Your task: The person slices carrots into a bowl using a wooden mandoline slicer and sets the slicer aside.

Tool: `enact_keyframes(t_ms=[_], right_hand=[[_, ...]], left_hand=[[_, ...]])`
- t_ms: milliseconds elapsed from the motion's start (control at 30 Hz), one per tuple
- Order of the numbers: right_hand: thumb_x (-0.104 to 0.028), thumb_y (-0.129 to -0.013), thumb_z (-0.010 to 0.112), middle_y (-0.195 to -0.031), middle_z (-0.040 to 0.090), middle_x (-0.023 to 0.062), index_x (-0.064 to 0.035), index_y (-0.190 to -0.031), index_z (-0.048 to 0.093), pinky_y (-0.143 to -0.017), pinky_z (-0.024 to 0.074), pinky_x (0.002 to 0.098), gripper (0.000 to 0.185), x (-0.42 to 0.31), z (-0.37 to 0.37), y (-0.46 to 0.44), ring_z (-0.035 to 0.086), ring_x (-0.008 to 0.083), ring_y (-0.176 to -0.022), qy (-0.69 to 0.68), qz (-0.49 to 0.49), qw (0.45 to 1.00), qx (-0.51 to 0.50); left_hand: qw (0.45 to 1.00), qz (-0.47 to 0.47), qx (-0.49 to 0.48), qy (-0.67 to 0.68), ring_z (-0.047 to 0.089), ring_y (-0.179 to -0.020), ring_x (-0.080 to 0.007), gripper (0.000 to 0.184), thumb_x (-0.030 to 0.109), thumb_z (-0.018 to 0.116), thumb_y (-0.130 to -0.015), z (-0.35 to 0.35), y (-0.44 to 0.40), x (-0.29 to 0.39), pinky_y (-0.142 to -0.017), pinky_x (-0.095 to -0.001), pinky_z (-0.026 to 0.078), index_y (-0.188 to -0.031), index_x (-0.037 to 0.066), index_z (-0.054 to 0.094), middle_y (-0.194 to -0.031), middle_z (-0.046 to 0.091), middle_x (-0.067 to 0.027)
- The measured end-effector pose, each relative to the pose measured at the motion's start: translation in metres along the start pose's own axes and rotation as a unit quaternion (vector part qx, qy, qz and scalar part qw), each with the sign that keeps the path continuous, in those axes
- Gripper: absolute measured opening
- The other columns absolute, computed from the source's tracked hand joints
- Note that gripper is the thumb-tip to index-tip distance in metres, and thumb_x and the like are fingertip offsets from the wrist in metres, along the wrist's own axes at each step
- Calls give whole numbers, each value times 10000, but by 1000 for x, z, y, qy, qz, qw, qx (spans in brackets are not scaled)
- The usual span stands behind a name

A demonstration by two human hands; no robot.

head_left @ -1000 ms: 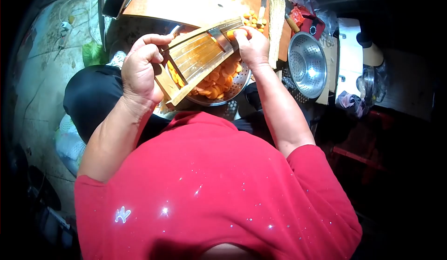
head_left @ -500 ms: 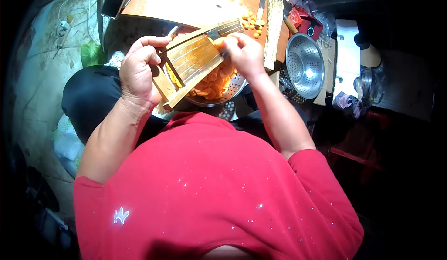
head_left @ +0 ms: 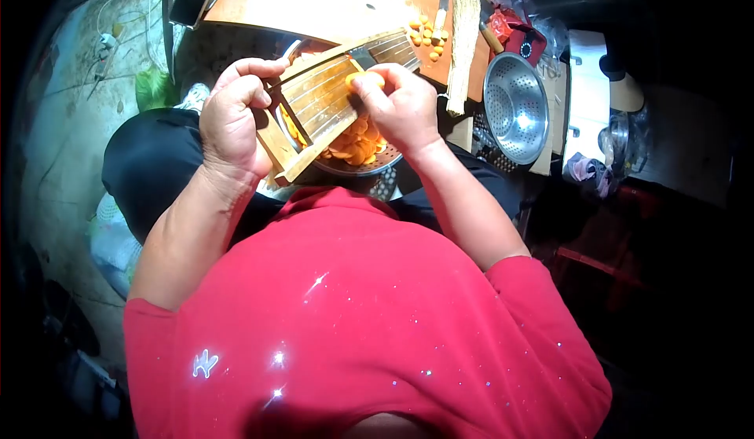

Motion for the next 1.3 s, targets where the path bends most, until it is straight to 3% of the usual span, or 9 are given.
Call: enact_keyframes(t_ms=[100,200,300,400,433,733,900,1067,1300], right_hand=[[-272,-797,699,-719,668,94,8,-831,641,-616,502,266,288,30,-9,-23,624,121,-657,-3,199,980,-16],[-287,-801,697,-722,666,89,11,-821,645,-636,502,265,303,65,1,-36,617,125,-661,14,173,985,-12],[-260,-805,703,-730,666,77,5,-831,654,-613,499,257,270,21,7,-10,608,102,-646,14,62,997,-40],[-255,-811,692,-696,661,73,-2,-820,647,-613,501,253,257,27,3,-9,626,101,-654,37,84,996,-19],[-394,-754,676,-768,672,166,-33,-814,646,-712,520,353,368,55,8,-17,664,294,-731,15,178,983,-31],[-470,-802,650,-830,689,149,-35,-876,683,-758,505,317,443,68,-1,-28,668,231,-804,7,195,979,-53],[-268,-866,640,-997,683,117,27,-1076,625,-815,505,287,363,93,4,-25,650,181,-893,-153,156,976,-19],[-246,-858,656,-928,687,96,21,-1017,635,-774,505,263,311,90,8,-23,643,141,-837,-194,158,968,-13],[-250,-843,683,-819,672,87,-17,-873,643,-683,510,274,239,32,11,-4,637,141,-730,-195,67,976,-65]], left_hand=[[1000,2,-5,-9,574,-980,-249,285,-58,403,-696,1,-1,0,-968,-385,432,-928,-17,563,-1033,624,-168],[1000,9,-5,-14,573,-983,-246,284,-57,403,-698,0,-2,3,-973,-382,428,-929,-18,562,-1038,623,-166],[1000,5,-5,-10,573,-984,-243,284,-55,403,-699,-1,-3,1,-976,-381,425,-931,-17,563,-1042,622,-163],[1000,-3,-9,-8,574,-984,-241,284,-51,404,-701,2,-1,0,-972,-378,426,-932,-14,564,-1042,623,-162],[1000,1,-7,-12,573,-981,-240,282,-49,405,-701,2,-1,0,-968,-377,427,-931,-13,565,-1042,624,-161],[1000,11,-3,-4,553,-880,-202,283,-37,417,-697,9,1,8,-853,-304,462,-914,-38,598,-938,598,-129],[1000,4,-13,7,563,-879,-215,287,-38,411,-705,6,-2,5,-858,-332,479,-943,-33,571,-949,599,-139],[1000,-1,-27,-6,558,-991,-248,309,-35,408,-705,5,-4,6,-967,-388,425,-978,-15,550,-1054,613,-167],[1000,6,1,3,572,-891,-224,306,-47,393,-709,7,-1,7,-859,-338,489,-965,-36,560,-981,605,-156]])
Point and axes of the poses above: each hand's wrist, its own y-axis away from the middle knuckle, its own z-axis out of the palm, x = y × z, the point moved 8 cm from there along -y, towards the middle knuckle
